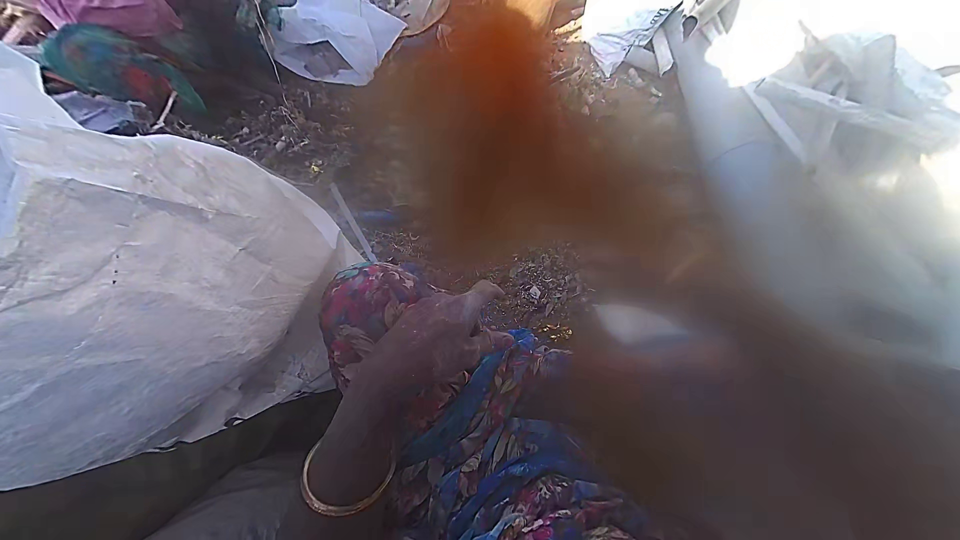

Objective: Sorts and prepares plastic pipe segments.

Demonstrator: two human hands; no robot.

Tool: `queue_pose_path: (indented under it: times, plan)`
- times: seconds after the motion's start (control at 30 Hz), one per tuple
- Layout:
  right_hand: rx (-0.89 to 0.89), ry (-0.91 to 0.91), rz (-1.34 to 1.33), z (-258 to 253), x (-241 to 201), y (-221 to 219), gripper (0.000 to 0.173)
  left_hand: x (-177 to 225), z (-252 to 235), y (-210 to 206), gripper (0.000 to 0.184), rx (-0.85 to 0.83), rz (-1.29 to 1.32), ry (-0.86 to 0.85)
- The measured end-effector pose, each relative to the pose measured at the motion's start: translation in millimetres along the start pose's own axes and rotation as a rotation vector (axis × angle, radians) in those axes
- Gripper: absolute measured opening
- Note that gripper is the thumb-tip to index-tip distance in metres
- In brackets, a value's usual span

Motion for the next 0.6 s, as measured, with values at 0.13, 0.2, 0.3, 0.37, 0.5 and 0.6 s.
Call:
queue_pose_path:
  times: [0.13, 0.2, 0.3, 0.37, 0.5, 0.6]
  plan:
    - [0.128, 0.151, 0.047, -40, 40, -27, 0.04, 12, 8, -61, 0.061, -0.359, -0.388, 0.273]
    - [0.245, 0.263, 0.111, -96, 77, -51, 0.041, 14, 15, -56, 0.044, -0.227, -0.344, 0.284]
    - [0.166, 0.22, 0.099, -117, 89, -57, 0.039, 3, 37, -20, 0.024, 0.407, -0.119, 0.259]
    - [0.179, 0.203, 0.068, -111, 93, -55, 0.04, -14, 56, 14, 0.015, 0.866, -0.067, 0.266]
    - [0.28, 0.231, 0.046, -82, 99, -55, 0.038, -53, 74, 85, 0.03, 1.268, -0.203, 0.289]
    - [0.14, 0.102, -0.033, -10, 73, -37, 0.041, -43, 51, 119, 0.029, 1.222, -0.228, 0.358]
Point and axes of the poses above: each hand's wrist, its own z-axis away from the middle knuckle, its own y-axis out of the back of the hand, x = y × z, the point moved 6 cm from there along -z, towards the middle knuckle, and after that the axes turned 3 degrees about -x, right-handed, at the moved point
